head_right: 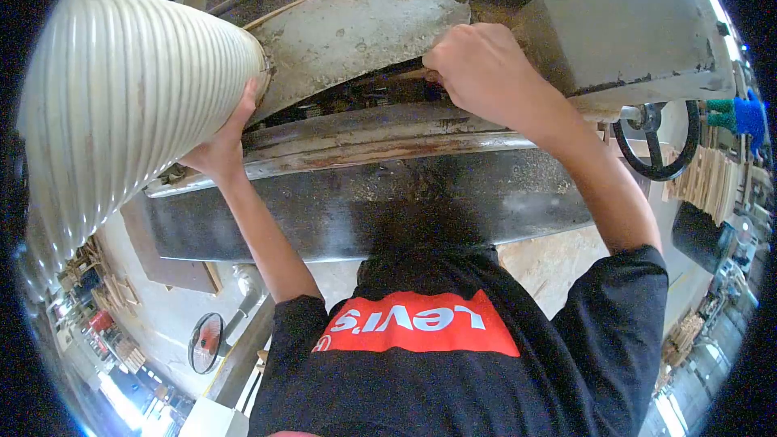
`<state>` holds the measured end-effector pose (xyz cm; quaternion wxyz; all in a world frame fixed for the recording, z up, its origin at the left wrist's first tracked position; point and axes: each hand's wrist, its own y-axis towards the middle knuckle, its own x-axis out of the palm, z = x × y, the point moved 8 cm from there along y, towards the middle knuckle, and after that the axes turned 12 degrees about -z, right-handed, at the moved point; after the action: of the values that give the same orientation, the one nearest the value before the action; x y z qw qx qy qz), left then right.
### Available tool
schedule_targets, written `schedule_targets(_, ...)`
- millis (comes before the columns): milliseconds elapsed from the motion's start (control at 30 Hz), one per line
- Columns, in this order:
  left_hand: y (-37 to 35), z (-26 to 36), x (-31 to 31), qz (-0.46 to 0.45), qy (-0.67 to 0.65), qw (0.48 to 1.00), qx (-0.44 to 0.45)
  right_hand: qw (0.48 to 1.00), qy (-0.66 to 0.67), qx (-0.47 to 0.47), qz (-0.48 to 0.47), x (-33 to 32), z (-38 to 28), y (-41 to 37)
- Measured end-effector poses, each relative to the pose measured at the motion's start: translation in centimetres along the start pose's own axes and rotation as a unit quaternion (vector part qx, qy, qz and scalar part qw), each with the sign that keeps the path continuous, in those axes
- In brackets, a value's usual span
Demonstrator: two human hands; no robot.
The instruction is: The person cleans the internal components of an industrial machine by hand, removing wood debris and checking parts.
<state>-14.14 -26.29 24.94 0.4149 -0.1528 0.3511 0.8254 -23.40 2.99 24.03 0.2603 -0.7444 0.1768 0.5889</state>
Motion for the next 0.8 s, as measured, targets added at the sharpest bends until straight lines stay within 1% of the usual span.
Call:
schedule_targets(67,0.1,0.0,0.2,-0.002,-0.006,1.000,-0.007,1.000,-0.009,0.007,0.007,0.0,0.0,0.0)
schedule_targets(167,0.0,0.2,0.1,0.007,-0.046,0.999,0.004,0.999,0.053,0.002,0.005,0.4,0.7,-0.1)
schedule_targets(200,-0.1,0.4,0.0,0.028,-0.063,0.997,0.023,0.998,0.062,-0.008,0.010,0.4,0.6,-0.1)
schedule_targets(267,-0.1,0.8,-0.3,0.039,-0.053,0.995,0.074,0.996,0.080,-0.024,0.025,0.3,0.2,-0.2)
schedule_targets(367,-0.1,1.1,-0.1,0.031,-0.046,0.995,0.081,0.999,0.047,-0.005,-0.009,-0.3,-0.5,0.3)
schedule_targets(467,-0.1,1.0,-0.1,0.022,-0.043,0.996,0.072,0.997,0.070,0.035,-0.002,0.4,0.2,0.1)
schedule_targets(567,-0.1,1.2,0.0,0.016,-0.047,0.996,0.068,0.993,0.061,0.090,-0.051,1.1,1.2,-0.1)
schedule_targets(667,0.0,1.1,0.1,0.017,-0.060,0.996,0.065,0.996,0.005,0.082,-0.039,0.7,0.7,0.3)
schedule_targets(700,0.0,1.1,0.1,0.014,-0.064,0.996,0.063,0.997,0.003,0.067,-0.026,0.4,0.6,0.4)
schedule_targets(800,-0.2,1.1,-0.1,0.025,-0.074,0.992,0.102,0.999,-0.003,0.032,-0.006,0.0,-0.4,0.1)
